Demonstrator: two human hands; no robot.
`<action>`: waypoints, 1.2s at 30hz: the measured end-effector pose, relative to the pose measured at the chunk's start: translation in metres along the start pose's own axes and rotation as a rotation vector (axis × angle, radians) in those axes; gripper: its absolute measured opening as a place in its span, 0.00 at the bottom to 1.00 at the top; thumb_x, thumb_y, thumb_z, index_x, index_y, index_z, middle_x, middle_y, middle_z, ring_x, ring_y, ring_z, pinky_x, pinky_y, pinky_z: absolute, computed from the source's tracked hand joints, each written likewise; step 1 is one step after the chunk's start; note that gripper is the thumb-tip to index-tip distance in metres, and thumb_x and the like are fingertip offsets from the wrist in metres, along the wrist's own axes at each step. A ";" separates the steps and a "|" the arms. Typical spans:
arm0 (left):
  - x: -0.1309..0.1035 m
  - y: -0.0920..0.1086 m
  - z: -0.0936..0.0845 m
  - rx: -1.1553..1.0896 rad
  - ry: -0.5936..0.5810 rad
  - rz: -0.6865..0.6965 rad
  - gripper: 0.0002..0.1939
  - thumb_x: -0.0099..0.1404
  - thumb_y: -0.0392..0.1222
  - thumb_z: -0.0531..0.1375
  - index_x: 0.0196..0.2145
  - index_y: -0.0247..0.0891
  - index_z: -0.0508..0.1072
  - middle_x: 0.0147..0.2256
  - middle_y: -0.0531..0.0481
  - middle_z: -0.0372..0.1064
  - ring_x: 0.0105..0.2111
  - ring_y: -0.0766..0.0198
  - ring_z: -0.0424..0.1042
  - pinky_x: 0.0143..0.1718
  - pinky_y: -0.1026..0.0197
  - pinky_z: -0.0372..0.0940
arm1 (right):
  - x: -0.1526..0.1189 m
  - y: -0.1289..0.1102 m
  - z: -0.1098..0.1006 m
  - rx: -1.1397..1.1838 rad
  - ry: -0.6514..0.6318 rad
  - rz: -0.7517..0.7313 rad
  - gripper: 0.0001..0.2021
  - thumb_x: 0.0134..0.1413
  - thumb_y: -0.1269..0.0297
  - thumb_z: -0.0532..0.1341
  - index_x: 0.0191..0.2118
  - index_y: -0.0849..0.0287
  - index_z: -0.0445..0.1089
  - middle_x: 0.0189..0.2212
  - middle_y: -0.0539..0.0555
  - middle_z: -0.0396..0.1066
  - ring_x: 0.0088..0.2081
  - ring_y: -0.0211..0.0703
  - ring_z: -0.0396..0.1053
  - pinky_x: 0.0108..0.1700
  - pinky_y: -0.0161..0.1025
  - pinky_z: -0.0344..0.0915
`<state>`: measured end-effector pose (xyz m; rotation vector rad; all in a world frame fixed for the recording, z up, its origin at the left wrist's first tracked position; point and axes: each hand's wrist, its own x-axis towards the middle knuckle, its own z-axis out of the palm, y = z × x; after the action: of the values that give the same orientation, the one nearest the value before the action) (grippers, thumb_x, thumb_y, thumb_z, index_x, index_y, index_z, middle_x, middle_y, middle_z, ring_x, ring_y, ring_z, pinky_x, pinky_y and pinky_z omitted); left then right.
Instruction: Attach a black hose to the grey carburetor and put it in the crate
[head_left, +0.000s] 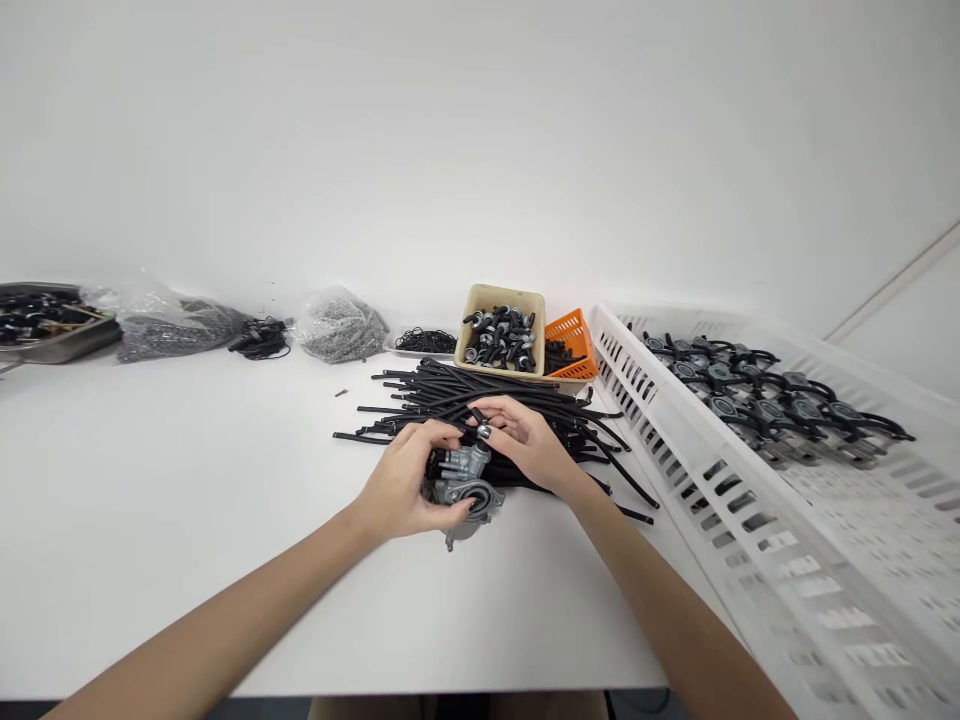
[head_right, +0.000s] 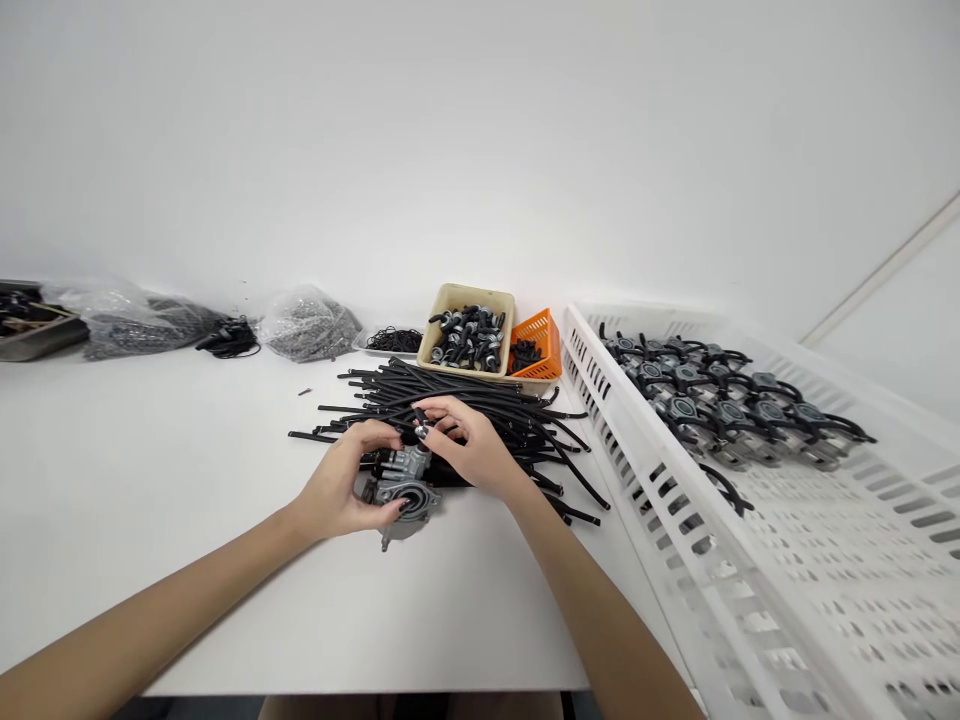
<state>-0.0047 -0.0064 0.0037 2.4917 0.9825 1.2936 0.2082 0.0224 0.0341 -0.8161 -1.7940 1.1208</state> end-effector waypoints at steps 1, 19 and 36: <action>0.000 0.000 0.000 -0.005 -0.002 -0.006 0.31 0.53 0.46 0.67 0.52 0.43 0.60 0.41 0.47 0.68 0.40 0.55 0.71 0.42 0.51 0.69 | 0.000 -0.001 -0.001 -0.008 0.006 0.003 0.15 0.58 0.62 0.61 0.50 0.56 0.71 0.46 0.56 0.74 0.46 0.45 0.72 0.49 0.42 0.69; -0.002 -0.002 0.002 -0.011 0.001 -0.024 0.31 0.52 0.46 0.67 0.51 0.42 0.62 0.40 0.48 0.69 0.40 0.55 0.70 0.42 0.52 0.68 | 0.002 -0.002 -0.003 -0.047 0.092 0.023 0.08 0.58 0.60 0.60 0.41 0.56 0.71 0.39 0.53 0.74 0.41 0.43 0.72 0.44 0.41 0.67; -0.004 -0.005 0.002 -0.059 -0.008 -0.038 0.30 0.53 0.45 0.66 0.52 0.43 0.60 0.41 0.47 0.67 0.41 0.55 0.70 0.44 0.51 0.69 | 0.003 0.000 -0.004 0.022 0.169 -0.009 0.16 0.53 0.58 0.65 0.25 0.56 0.58 0.28 0.49 0.67 0.30 0.38 0.64 0.34 0.38 0.60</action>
<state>-0.0072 -0.0045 -0.0028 2.4208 0.9709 1.2810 0.2107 0.0260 0.0362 -0.8630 -1.6414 1.0323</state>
